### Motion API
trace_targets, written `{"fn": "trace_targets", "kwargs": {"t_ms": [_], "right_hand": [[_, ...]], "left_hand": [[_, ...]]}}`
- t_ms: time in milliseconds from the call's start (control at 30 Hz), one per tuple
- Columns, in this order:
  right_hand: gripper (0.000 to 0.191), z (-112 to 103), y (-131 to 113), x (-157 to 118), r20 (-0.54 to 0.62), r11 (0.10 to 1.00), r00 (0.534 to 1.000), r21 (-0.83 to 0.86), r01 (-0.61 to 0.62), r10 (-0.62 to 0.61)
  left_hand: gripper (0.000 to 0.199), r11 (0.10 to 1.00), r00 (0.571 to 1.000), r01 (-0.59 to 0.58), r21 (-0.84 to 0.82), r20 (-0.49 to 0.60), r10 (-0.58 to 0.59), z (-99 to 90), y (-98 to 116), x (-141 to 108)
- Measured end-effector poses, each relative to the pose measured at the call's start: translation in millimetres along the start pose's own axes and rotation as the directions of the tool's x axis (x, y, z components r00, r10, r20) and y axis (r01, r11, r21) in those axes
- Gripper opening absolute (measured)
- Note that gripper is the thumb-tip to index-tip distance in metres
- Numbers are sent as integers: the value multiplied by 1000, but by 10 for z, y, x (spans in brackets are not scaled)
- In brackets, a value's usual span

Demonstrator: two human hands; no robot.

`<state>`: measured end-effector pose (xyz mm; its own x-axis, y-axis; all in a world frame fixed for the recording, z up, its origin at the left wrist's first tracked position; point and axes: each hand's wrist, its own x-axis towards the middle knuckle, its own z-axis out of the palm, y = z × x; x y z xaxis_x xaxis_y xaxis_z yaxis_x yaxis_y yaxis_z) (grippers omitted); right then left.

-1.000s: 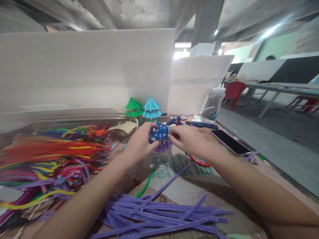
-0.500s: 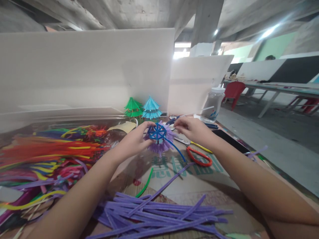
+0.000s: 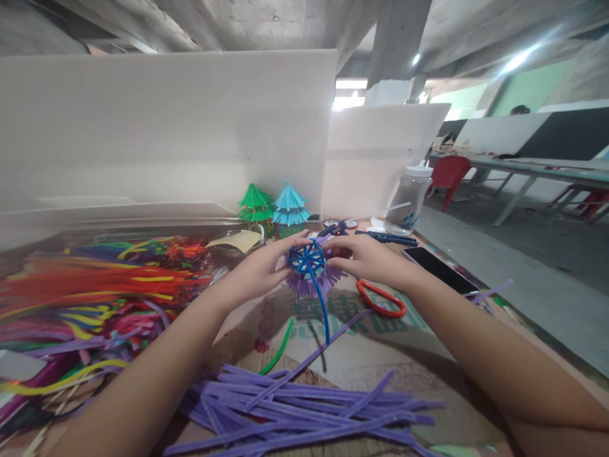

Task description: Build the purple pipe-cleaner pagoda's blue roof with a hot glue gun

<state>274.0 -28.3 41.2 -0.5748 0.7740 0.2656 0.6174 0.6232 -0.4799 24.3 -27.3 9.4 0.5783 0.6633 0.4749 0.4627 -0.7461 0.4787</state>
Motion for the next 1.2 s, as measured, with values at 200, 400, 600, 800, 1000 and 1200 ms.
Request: {"fn": "trace_targets", "kwargs": {"t_ms": [200, 400, 600, 800, 1000, 1200], "right_hand": [[20, 36, -51, 18, -13, 1000, 1000, 1, -6, 6], [21, 154, 152, 90, -141, 999, 990, 41, -2, 8], [22, 190, 262, 115, -156, 993, 988, 120, 8, 11], [13, 54, 62, 19, -288, 996, 956, 49, 76, -59], [25, 7, -301, -180, -162, 993, 985, -113, 44, -62], [15, -53, -279, -204, -180, 965, 957, -173, 198, -229]], "left_hand": [[59, 999, 1000, 28, 23, -1, -28, 12, 12, -4], [83, 993, 994, 107, -45, 3, -107, 137, -61, -38], [74, 981, 972, 172, -89, -149, -184, 312, -170, -6], [65, 984, 968, 172, -48, -176, -178, 311, -136, 16], [69, 980, 950, 177, 94, -276, -146, 330, -24, 9], [63, 987, 967, 151, 62, -217, -134, 232, 27, 7]]}}
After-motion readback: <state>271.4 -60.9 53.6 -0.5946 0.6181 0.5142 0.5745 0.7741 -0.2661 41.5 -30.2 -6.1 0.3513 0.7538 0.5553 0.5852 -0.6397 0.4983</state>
